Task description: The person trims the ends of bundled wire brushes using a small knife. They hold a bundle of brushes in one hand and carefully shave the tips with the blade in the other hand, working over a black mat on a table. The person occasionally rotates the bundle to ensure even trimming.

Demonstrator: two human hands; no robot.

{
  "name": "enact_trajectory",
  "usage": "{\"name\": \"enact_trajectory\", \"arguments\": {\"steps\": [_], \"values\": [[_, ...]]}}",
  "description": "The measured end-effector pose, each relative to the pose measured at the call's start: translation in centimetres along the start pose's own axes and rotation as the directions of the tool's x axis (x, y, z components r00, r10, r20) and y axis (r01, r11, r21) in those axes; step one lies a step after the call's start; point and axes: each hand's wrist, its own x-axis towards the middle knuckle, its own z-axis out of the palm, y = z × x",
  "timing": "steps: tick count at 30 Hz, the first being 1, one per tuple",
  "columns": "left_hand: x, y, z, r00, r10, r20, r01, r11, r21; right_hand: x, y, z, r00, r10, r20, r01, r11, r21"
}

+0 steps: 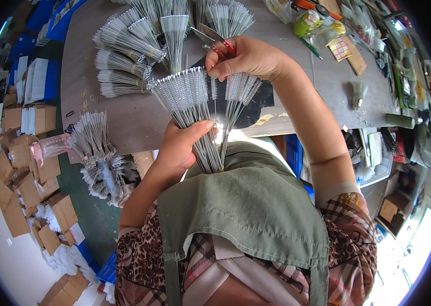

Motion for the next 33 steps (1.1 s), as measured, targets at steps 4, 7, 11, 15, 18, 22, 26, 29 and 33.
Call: {"name": "enact_trajectory", "arguments": {"steps": [4, 7, 11, 15, 18, 22, 26, 29, 33], "values": [[-0.1, 0.3, 0.0, 0.998, 0.044, 0.033, -0.043, 0.999, -0.024, 0.2, -0.2, 0.2, 0.999, 0.030, 0.018, -0.030, 0.999, -0.025], [-0.3, 0.4, -0.3, 0.996, 0.078, 0.053, -0.077, 0.997, -0.010, 0.6, 0.2, 0.3, 1.000, -0.019, 0.011, 0.019, 0.999, -0.032], [-0.2, -0.1, -1.6, 0.992, 0.089, 0.083, -0.094, 0.994, 0.049, 1.2, 0.4, 0.9, 0.998, -0.047, -0.037, 0.046, 0.998, -0.037], [-0.6, 0.1, -1.7, 0.996, 0.079, 0.046, -0.081, 0.996, 0.026, 1.4, 0.0, 1.3, 0.995, -0.101, -0.005, 0.101, 0.995, -0.017], [-0.7, 0.3, -1.7, 0.998, 0.062, 0.031, -0.064, 0.997, 0.051, 1.1, -0.5, 1.5, 0.994, -0.109, -0.026, 0.108, 0.993, -0.036], [-0.9, 0.5, -1.1, 0.999, 0.030, -0.012, -0.029, 0.999, 0.035, 0.9, -0.7, 1.4, 0.997, -0.082, -0.008, 0.081, 0.994, -0.068], [-0.7, 0.5, -1.0, 0.999, 0.010, -0.038, -0.010, 1.000, -0.007, 0.4, 0.2, 0.7, 0.996, -0.083, 0.007, 0.084, 0.996, -0.036], [-0.5, 0.1, -1.2, 0.999, 0.037, 0.004, -0.037, 0.999, 0.025, 0.0, 0.6, 0.7, 0.995, -0.101, -0.008, 0.101, 0.995, -0.002], [-0.3, 0.0, -0.6, 0.997, 0.059, 0.048, -0.061, 0.997, 0.046, -0.3, 0.2, 0.8, 0.995, -0.096, -0.007, 0.096, 0.995, 0.002]]}}
